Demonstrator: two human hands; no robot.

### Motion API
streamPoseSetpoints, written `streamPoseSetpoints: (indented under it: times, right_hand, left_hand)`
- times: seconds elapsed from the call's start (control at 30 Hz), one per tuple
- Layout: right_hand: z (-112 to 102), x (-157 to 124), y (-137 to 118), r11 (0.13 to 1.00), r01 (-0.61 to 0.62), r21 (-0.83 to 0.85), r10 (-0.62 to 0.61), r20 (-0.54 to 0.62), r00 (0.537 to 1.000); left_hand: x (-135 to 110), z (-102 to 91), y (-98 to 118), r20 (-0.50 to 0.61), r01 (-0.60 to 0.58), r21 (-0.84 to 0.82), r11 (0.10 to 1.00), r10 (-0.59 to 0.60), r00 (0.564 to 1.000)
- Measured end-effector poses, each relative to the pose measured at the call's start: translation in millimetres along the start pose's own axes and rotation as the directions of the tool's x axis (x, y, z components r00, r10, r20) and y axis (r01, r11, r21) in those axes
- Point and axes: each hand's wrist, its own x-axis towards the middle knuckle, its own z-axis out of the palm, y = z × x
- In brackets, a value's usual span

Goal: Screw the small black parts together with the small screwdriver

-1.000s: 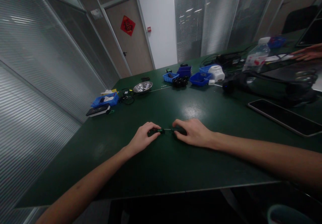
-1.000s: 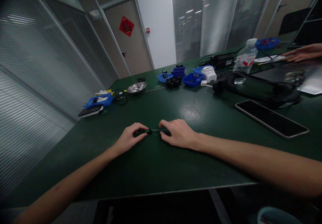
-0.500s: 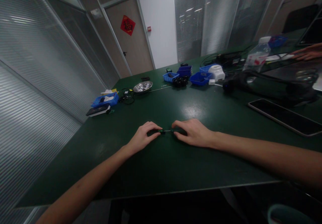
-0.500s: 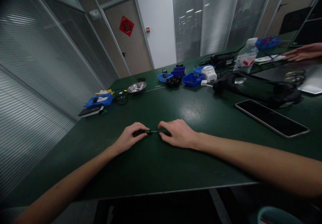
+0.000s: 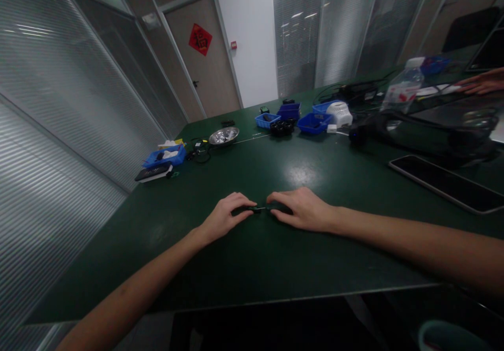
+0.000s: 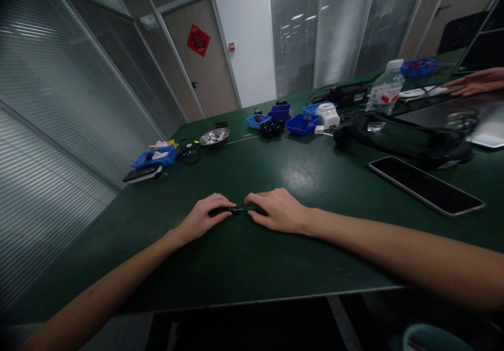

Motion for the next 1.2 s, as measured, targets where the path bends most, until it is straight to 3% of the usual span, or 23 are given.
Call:
streamPoseSetpoints:
  times: [0.43, 0.6, 0.97, 1.2]
  right_hand:
    - [4.1, -2.5, -0.9, 0.986, 0.117, -0.115, -0.112, 0.055, 0.992]
    - [3.8, -2.3, -2.1, 0.985, 0.11, -0.133, -0.104, 0.05, 0.993]
    - [2.3, 0.2, -2.5, 0.991, -0.118, -0.061, 0.115, -0.052, 0.992]
    - [5.7, 1.4, 0.0, 0.972, -0.21, -0.103, 0.203, -0.072, 0.976]
  left_hand:
    - [1.8, 3.9, 6.3, 0.085, -0.012, -0.087, 0.996, 0.02, 0.996]
    - [2.4, 4.3, 6.8, 0.097, -0.003, -0.075, 0.997, 0.01, 0.995]
    - [-0.6, 4.3, 4.4, 0.046, 0.082, -0.123, 0.989, -0.077, 0.996]
    - [0.4, 1.9, 8.0, 0.057, 0.006, -0.06, 0.998, -0.003, 0.998]
